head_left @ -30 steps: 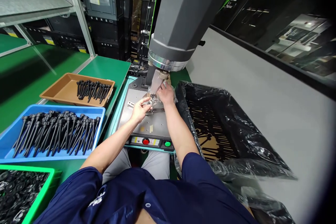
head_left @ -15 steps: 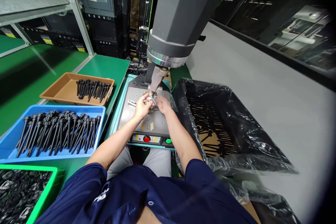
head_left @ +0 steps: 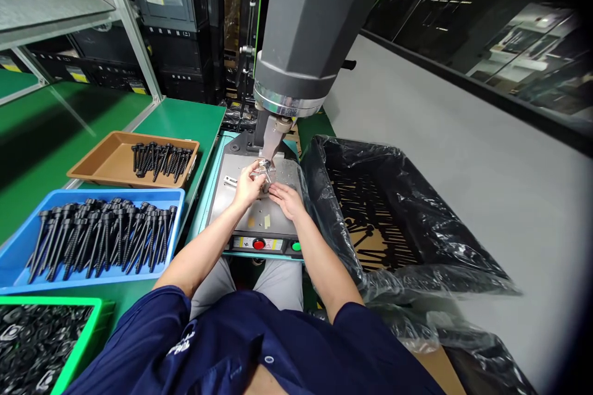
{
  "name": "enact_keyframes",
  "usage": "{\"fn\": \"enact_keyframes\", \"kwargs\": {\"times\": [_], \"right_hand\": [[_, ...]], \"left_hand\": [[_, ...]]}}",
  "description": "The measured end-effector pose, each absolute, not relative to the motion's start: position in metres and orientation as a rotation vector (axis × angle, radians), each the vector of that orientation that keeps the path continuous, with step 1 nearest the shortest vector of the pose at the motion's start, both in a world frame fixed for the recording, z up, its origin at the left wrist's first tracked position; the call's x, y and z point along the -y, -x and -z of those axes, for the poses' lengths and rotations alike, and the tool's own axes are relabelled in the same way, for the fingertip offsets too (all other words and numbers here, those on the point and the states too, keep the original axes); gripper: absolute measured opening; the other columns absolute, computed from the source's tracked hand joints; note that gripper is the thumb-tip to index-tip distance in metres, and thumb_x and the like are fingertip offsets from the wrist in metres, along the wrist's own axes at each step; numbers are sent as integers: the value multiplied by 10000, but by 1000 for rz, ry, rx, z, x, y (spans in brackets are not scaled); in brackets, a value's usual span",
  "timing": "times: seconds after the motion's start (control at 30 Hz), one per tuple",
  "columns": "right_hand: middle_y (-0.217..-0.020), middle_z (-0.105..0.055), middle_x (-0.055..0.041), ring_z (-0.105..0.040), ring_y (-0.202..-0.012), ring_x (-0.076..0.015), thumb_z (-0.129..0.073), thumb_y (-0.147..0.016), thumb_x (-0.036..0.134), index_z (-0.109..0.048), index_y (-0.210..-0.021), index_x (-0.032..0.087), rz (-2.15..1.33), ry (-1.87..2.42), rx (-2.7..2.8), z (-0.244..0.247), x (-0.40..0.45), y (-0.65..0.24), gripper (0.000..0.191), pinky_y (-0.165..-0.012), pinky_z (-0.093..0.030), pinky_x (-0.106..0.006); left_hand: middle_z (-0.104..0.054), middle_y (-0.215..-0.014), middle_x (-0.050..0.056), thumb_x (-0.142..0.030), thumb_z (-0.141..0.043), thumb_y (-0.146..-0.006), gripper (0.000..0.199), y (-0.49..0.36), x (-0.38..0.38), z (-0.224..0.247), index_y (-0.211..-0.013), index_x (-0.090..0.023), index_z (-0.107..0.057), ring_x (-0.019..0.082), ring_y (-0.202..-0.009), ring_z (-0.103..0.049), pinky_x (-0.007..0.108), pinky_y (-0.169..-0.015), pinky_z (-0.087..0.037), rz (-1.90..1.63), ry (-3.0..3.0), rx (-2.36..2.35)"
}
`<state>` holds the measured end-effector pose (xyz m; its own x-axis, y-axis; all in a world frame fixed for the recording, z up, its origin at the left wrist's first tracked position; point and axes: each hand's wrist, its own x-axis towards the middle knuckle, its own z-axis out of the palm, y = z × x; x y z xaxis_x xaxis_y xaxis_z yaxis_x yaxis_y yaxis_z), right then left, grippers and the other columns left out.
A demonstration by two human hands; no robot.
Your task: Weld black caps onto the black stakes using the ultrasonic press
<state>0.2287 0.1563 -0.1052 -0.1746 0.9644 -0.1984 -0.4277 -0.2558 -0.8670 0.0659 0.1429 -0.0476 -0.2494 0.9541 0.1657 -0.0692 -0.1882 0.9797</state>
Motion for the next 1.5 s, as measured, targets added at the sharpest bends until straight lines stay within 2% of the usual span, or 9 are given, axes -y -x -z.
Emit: {"fn": "enact_keyframes", "kwargs": {"times": [0.13, 0.37, 0.47, 0.57, 0.7, 0.8, 0.9, 1.03, 1.5], "right_hand": [[-1036, -732, -87, -683, -984, -209, -731, -727, 157, -712, -918, 193, -1669, 997, 846, 107, -148, -230, 195, -921, -536, -387], [-943, -745, -79, -683, -805, -163, -764, -631, 220, -732, -862, 173, -1678, 1079, 908, 117, -112, -239, 237, -717, -533, -267], [-934, -740, -84, -670, -761, -166, -771, -628, 297, -728, -872, 167, -1605, 1127, 961, 119, -89, -252, 279, -671, -523, -272], [-926, -727, -95, -651, -724, -183, -726, -699, 387, -718, -937, 165, -1363, 1265, 1073, 124, -61, -272, 325, -633, -521, -305], [-1048, -681, -138, -642, -919, -257, -600, -823, 457, -707, -1014, 168, -710, 1515, 1320, 143, -26, -304, 363, -794, -538, -421], [-1232, -599, -173, -542, -1171, -328, -570, -837, 487, -674, -1147, 167, -325, 1650, 1481, 166, -5, -319, 457, -1004, -435, -527], [-1343, -517, -215, -494, -1245, -365, -553, -839, 541, -521, -1367, 136, -354, 1784, 1511, 190, 5, -325, 666, -1025, -411, -550], [-1388, -481, -229, -489, -1266, -373, -510, -857, 586, -347, -1488, 133, -497, 1845, 1488, 208, 8, -325, 794, -1002, -432, -533], [-1437, -434, -214, -430, -1326, -376, -541, -851, 570, -291, -1515, 174, -505, 1841, 1490, 211, 10, -322, 813, -1049, -392, -528]], "left_hand": [[-563, -1245, 122, -216, -702, -741, 537, -64, -139, 41, -1268, -171, -614, 64, -599, -542, 226, -569, -468, -1564, -1175, -1274], [-538, -1271, 119, -242, -704, -756, 640, -56, -120, 36, -1373, -232, -533, 31, -543, -482, 251, -599, -483, -1535, -1216, -1310], [-545, -1254, 116, -244, -709, -756, 692, -48, -98, 46, -1408, -233, -477, 54, -621, -530, 267, -678, -513, -1556, -1208, -1410], [-560, -1224, 114, -243, -653, -802, 617, -32, -59, 67, -1392, -217, -474, 113, -781, -602, 270, -712, -530, -1619, -1194, -1524], [-534, -1269, 143, -284, -612, -835, 502, 5, 5, 111, -1324, -197, -533, 255, -1115, -576, 391, -895, -532, -1550, -1427, -1868], [-497, -1340, 173, -351, -628, -825, 607, 35, 36, 148, -1381, -164, -473, 345, -1297, -451, 535, -1101, -373, -1361, -1541, -2136], [-498, -1351, 179, -428, -627, -822, 658, 53, 45, 176, -1395, -159, -450, 355, -1296, -466, 540, -1079, -404, -1213, -1476, -2112], [-557, -1294, 147, -449, -584, -852, 529, 55, 41, 188, -1311, -190, -534, 314, -1229, -536, 485, -1012, -472, -1172, -1482, -1983], [-578, -1253, 118, -482, -647, -815, 554, 54, 37, 186, -1287, -213, -541, 305, -1167, -563, 470, -989, -471, -1155, -1454, -1980]]}}
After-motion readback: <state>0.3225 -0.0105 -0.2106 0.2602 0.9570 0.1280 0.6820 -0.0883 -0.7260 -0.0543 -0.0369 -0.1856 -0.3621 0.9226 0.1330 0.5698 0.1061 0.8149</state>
